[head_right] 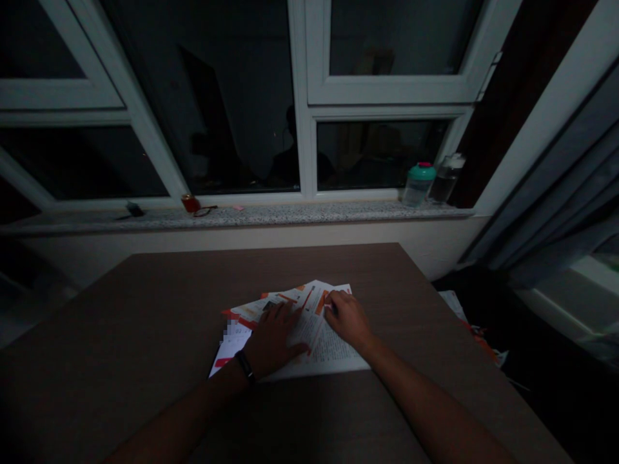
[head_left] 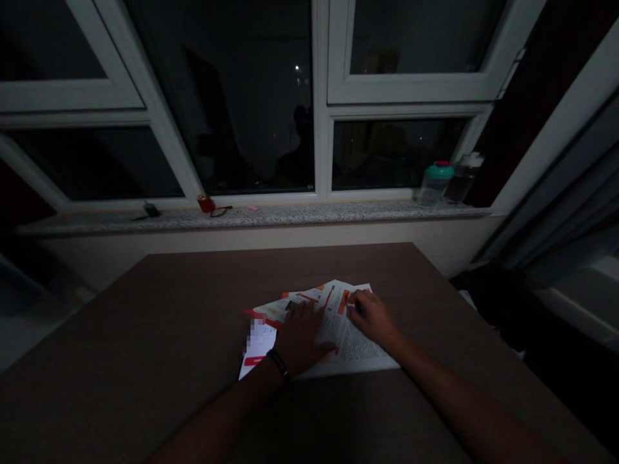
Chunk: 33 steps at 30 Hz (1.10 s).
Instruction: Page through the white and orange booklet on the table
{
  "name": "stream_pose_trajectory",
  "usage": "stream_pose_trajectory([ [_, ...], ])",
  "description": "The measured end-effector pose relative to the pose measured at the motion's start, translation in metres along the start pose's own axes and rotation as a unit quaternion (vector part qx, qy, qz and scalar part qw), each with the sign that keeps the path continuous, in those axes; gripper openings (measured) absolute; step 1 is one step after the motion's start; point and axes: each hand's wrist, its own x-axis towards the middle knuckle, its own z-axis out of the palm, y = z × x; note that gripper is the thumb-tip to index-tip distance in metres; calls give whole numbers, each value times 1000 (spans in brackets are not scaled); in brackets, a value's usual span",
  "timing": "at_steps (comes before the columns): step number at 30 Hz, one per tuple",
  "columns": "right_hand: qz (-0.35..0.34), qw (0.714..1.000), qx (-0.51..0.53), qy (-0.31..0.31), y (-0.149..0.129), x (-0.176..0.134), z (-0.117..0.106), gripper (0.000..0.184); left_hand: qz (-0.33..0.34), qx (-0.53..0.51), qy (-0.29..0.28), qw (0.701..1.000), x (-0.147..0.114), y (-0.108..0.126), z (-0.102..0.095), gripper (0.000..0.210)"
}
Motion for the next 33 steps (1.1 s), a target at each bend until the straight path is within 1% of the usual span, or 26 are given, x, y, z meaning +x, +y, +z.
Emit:
stream_pose_trajectory([
  [3,17,1000,2,0,-1,0,-1,6,-3,2,4,1000,0,1,-2,70],
  [7,37,999,13,-1,-1,-1,1,5,3,5,21,1000,-1,1,-4,64],
  [14,26,998,46,-19,-8,-3,3,4,-16,24,38,999,0,3,-6,48],
  [18,8,997,70,-22,-10,-4,2,4,-22,30,49,998,0,4,-4,45],
  [21,13,996,90,-15,-11,-4,2,3,-24,30,42,998,-1,6,-4,48],
  [26,51,990,128,18,-10,-2,2,3,-15,13,35,999,-2,8,-6,59],
  [30,103,983,149,32,-6,-1,4,2,1,15,34,999,-1,8,-5,48],
  [33,123,980,152,38,-4,-1,6,1,13,15,25,999,0,7,-4,42],
])
